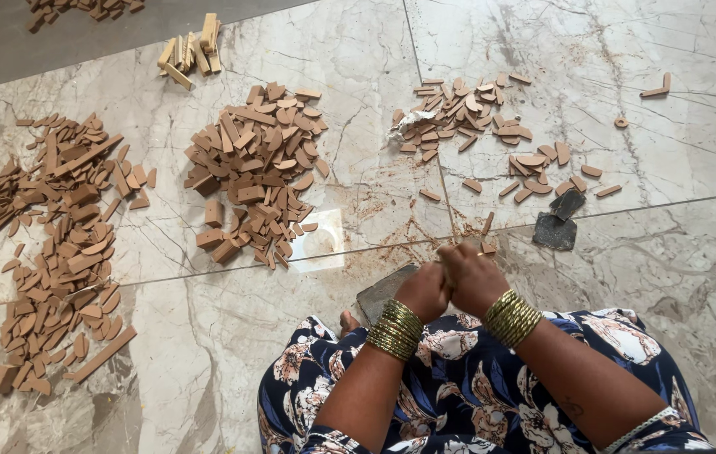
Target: The person sits on a tiled floor among piles of small wooden craft cutouts and repeatedly picks up individual pieces, rubbing and working their surfaces between their hands before setting them back down. They continue handling pieces one at a time throughout the episode.
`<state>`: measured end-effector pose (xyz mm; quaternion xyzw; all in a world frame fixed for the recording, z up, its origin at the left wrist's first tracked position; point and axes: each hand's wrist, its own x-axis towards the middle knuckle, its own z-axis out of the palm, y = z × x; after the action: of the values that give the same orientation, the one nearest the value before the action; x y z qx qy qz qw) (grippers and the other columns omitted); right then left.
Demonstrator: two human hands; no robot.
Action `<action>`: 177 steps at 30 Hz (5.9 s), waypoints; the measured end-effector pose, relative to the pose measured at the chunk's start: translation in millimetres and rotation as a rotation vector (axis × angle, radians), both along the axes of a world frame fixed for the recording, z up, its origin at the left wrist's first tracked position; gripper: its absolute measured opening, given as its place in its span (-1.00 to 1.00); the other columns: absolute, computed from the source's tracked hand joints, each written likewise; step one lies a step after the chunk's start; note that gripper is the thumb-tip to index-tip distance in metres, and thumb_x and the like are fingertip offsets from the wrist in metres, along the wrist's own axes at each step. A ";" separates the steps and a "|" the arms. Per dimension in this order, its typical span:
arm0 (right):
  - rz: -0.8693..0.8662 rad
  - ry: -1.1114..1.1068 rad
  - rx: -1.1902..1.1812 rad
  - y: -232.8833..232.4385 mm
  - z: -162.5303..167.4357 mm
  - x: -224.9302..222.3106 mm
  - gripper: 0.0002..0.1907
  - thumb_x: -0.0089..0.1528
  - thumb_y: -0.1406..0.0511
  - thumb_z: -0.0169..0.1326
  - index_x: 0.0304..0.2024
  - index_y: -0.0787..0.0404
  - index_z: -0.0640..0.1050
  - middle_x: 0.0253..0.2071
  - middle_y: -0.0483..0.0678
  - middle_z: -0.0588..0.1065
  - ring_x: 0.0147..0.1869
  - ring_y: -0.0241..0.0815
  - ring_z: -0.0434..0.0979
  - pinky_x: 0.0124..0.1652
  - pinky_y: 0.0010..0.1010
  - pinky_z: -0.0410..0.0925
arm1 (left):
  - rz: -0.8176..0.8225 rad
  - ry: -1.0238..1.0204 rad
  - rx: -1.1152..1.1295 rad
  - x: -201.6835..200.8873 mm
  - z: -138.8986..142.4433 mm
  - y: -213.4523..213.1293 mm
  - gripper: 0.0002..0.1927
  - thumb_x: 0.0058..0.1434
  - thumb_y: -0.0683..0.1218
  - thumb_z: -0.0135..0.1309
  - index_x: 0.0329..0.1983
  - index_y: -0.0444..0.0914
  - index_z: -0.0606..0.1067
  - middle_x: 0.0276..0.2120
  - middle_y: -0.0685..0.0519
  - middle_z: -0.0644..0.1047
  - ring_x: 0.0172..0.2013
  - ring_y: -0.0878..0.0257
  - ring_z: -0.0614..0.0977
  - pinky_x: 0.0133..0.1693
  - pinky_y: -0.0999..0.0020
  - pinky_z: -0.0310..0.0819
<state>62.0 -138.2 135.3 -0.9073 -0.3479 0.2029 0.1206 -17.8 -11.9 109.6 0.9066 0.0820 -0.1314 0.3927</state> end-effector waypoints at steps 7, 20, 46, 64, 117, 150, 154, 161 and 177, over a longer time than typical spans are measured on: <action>-0.129 0.077 0.024 -7.1 2.4 11.4 -0.28 0.22 0.27 0.12 0.40 0.04 0.17 0.18 0.12 0.29 0.09 0.02 0.52 0.13 -0.19 0.43 | 0.129 -0.102 0.038 -6.6 16.7 -9.8 -0.78 0.30 -0.12 -0.16 -0.03 -0.26 0.37 -0.19 -0.08 0.48 -0.27 0.08 0.58 -0.18 0.11 0.53; 0.046 0.034 0.145 0.1 20.6 -4.4 -0.44 0.21 0.38 0.06 0.27 0.03 0.34 0.10 0.10 0.36 0.07 -0.02 0.47 0.09 -0.20 0.46 | 0.168 0.303 0.044 6.3 16.9 -8.5 -0.74 0.44 -0.01 -0.18 0.01 -0.26 0.39 -0.16 -0.10 0.52 -0.22 0.08 0.63 -0.14 0.15 0.59; -0.189 0.012 0.172 -0.3 -26.2 25.0 -0.43 0.33 0.41 -0.04 0.38 -0.11 0.32 0.10 0.04 0.32 -0.09 -0.16 0.43 -0.15 -0.39 0.50 | 0.927 0.164 -1.193 0.8 -38.5 -14.2 -0.74 0.41 -0.02 -0.02 -0.35 -0.25 0.45 -0.68 0.20 0.34 -0.75 0.41 0.31 -0.70 0.50 0.22; -0.176 0.059 0.251 -5.2 -19.2 29.0 -0.38 0.29 0.41 -0.01 0.39 -0.10 0.30 0.12 0.07 0.32 -0.07 -0.17 0.48 -0.07 -0.42 0.50 | 0.954 0.076 -1.178 0.5 -43.3 -2.4 -0.61 0.43 0.06 -0.07 -0.53 -0.14 0.31 -0.71 0.21 0.26 -0.74 0.39 0.26 -0.69 0.45 0.19; -0.090 -0.039 0.301 -9.1 -35.5 15.5 -0.22 0.15 0.49 -0.01 0.42 -0.02 0.21 0.11 0.13 0.31 -0.02 0.02 0.50 -0.12 -0.27 0.52 | 0.871 0.006 -0.690 13.2 -90.2 -7.9 -0.84 0.20 -0.16 0.24 -0.16 -0.24 0.58 -0.41 0.07 0.63 -0.49 0.37 0.55 -0.43 0.46 0.46; -0.294 0.173 0.384 -11.5 -54.3 39.3 -0.15 0.13 0.51 -0.04 0.46 -0.05 0.17 0.12 0.15 0.29 0.11 0.08 0.43 0.17 -0.17 0.41 | 0.713 -0.417 -0.421 21.3 -79.5 -9.8 -0.64 0.42 0.08 -0.02 -0.26 -0.29 0.58 -0.44 0.08 0.59 -0.41 0.33 0.60 -0.33 0.40 0.47; 0.057 -0.147 0.295 -1.9 -43.2 15.6 -0.23 0.16 0.48 -0.02 0.41 -0.05 0.24 0.18 0.13 0.29 0.25 0.06 0.35 0.16 -0.16 0.37 | 0.753 -0.209 -0.420 23.8 -90.2 -12.4 -0.54 0.44 0.09 -0.15 -0.37 -0.31 0.55 -0.59 0.02 0.51 -0.56 0.26 0.49 -0.46 0.36 0.37; -0.107 -0.009 0.002 -1.4 -15.3 23.9 -0.24 0.21 0.45 -0.02 0.42 -0.20 0.20 0.17 -0.03 0.35 0.23 -0.08 0.35 0.21 -0.23 0.34 | 0.657 -0.463 -0.434 10.7 -64.7 -27.6 -0.57 0.42 0.10 -0.12 -0.36 -0.29 0.54 -0.63 0.03 0.47 -0.59 0.29 0.46 -0.50 0.34 0.38; -0.104 0.084 -0.136 8.0 -27.8 19.8 -0.41 0.41 0.32 -0.18 0.47 -0.24 0.15 0.13 -0.05 0.33 0.07 -0.19 0.45 0.07 -0.36 0.43 | 0.754 -0.404 -0.566 20.9 -113.5 -18.9 -0.49 0.51 0.09 -0.10 -0.29 -0.44 0.56 -0.54 0.05 0.49 -0.55 0.32 0.45 -0.45 0.27 0.41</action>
<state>81.8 -130.3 107.5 -0.9210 -0.2802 0.2573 0.0835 3.1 -30.7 -4.0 0.6793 0.2870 0.1804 0.6509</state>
